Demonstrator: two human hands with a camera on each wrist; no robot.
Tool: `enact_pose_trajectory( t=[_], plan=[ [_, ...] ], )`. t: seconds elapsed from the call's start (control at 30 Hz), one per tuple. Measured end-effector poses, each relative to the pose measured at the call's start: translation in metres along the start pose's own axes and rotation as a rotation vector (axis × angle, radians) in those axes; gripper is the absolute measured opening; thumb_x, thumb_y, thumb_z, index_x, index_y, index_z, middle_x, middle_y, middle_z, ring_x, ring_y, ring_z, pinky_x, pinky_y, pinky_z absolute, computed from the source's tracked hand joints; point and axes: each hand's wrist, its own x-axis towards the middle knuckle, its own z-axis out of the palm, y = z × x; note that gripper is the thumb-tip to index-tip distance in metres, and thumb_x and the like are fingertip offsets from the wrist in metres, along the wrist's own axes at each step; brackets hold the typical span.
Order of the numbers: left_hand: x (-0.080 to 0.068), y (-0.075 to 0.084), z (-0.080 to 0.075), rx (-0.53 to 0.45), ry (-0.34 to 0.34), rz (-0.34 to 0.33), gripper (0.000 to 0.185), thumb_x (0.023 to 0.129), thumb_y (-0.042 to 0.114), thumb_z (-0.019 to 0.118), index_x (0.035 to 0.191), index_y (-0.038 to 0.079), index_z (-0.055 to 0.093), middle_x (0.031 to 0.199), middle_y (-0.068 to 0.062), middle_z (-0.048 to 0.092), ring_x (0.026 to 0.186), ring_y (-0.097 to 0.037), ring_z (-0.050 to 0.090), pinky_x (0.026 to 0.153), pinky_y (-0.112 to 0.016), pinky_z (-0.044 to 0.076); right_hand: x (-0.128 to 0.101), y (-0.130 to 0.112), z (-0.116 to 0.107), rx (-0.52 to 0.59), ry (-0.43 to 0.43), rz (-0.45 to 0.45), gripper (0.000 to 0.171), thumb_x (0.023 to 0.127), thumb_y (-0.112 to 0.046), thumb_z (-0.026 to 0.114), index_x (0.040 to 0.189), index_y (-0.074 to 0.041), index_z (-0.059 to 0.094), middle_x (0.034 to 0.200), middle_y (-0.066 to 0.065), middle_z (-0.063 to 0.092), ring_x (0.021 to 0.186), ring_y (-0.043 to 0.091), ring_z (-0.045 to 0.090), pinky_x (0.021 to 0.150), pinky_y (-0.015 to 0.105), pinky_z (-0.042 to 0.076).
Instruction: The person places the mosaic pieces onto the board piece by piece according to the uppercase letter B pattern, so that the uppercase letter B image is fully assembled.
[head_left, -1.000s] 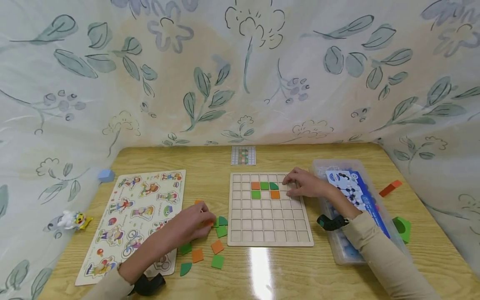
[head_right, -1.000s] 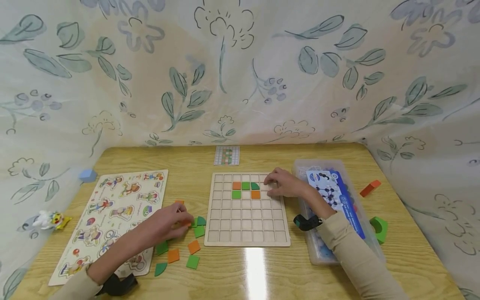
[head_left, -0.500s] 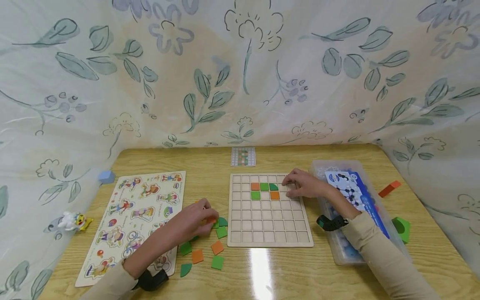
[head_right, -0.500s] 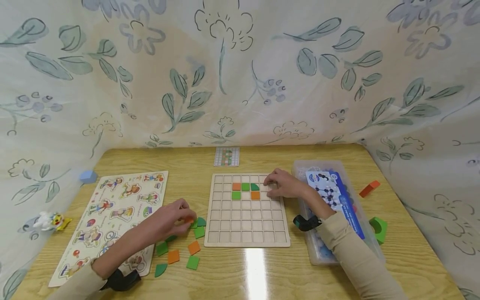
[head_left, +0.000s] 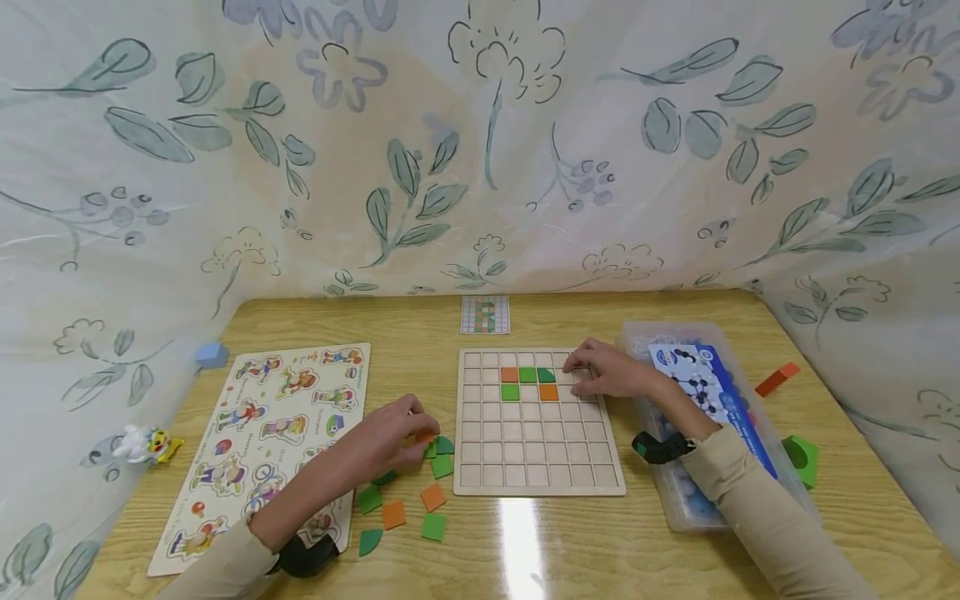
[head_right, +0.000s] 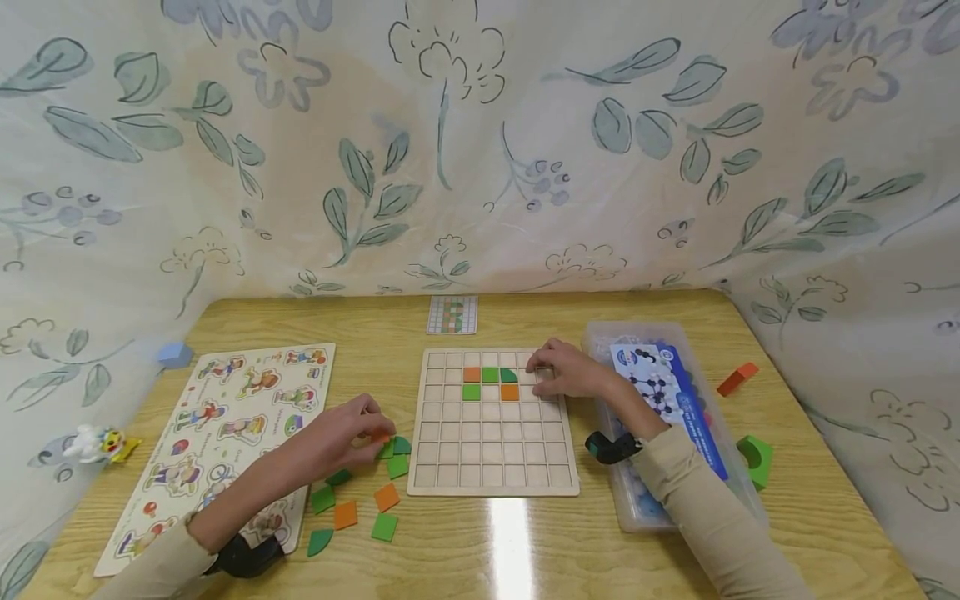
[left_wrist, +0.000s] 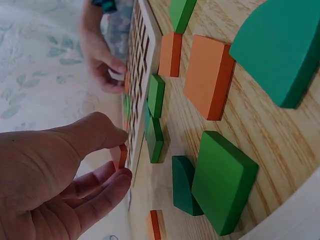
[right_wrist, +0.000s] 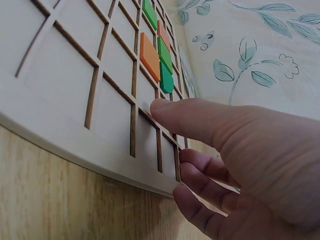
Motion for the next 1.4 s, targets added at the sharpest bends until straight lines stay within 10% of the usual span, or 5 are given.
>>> enact_pose_trajectory(
  t=[0.73,1.4],
  plan=[
    [0.002,-0.003,0.000,-0.010,0.016,0.025,0.017,0.088,0.014,0.070,0.105,0.018,0.072,0.097,0.003,0.058,0.077,-0.009,0.052,0.065,-0.018,0.044,0.000,-0.003,0.001,0.003,-0.003,0.034,0.031,0.087,-0.025,0.072,0.114,-0.011,0.066,0.113,0.011,0.053,0.098,0.023,0.049,0.078,0.032,0.040],
    [0.083,0.040,0.019,0.036,-0.079,0.168,0.023,0.090,0.024,0.069,0.112,0.018,0.071,0.104,0.003,0.064,0.087,-0.009,0.061,0.075,-0.020,0.051,0.000,-0.001,0.000,0.006,-0.008,0.023,0.032,0.088,-0.026,0.072,0.115,-0.011,0.066,0.112,0.011,0.053,0.091,0.020,0.046,0.075,0.031,0.038]
  ],
)
